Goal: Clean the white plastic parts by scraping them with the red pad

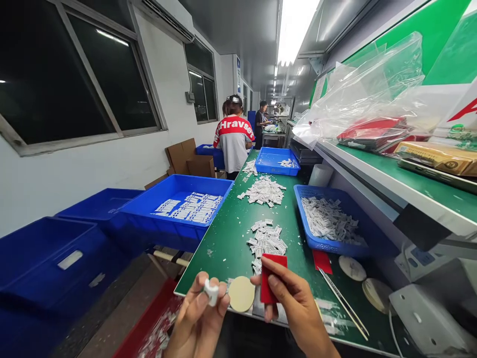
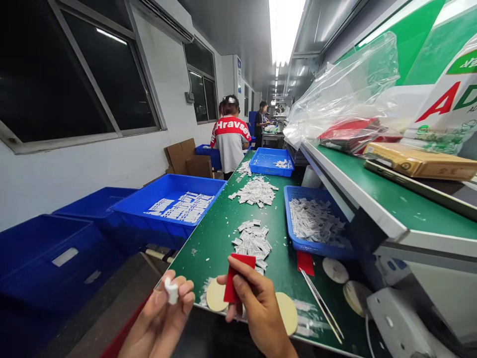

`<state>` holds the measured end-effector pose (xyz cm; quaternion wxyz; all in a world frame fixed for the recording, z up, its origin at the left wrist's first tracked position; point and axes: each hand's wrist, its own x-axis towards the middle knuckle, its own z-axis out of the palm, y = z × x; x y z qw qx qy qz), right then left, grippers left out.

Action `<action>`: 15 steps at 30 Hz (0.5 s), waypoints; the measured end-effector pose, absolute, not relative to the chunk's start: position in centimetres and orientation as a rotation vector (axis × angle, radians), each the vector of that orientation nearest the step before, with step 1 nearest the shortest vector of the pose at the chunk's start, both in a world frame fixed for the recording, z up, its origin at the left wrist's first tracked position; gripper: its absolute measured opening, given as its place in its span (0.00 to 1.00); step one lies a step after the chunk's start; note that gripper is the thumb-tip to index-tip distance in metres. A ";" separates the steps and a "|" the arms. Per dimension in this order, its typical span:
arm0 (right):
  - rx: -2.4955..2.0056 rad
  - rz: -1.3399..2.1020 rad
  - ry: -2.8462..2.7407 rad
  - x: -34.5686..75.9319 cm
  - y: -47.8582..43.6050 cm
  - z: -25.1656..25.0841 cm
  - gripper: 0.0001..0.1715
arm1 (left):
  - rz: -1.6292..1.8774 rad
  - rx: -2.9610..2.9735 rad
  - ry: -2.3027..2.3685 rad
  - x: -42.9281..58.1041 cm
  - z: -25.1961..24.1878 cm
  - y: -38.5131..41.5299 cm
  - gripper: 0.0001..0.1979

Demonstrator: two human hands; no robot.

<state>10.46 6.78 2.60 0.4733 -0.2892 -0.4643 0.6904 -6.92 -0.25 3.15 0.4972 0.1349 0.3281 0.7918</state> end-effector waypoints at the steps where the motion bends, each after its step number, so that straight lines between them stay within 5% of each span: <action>1: -0.683 1.686 -1.111 10.6 6.4 2.7 0.23 | 1.909 0.359 0.834 -6.7 2.8 0.0 0.21; 8: -0.807 1.772 -1.262 12.0 3.7 4.3 0.19 | 2.352 1.237 1.246 -4.3 0.3 -0.5 0.16; 15: -0.703 1.775 -1.371 11.1 5.3 4.3 0.22 | 2.353 1.595 1.201 -5.4 -0.1 -0.9 0.19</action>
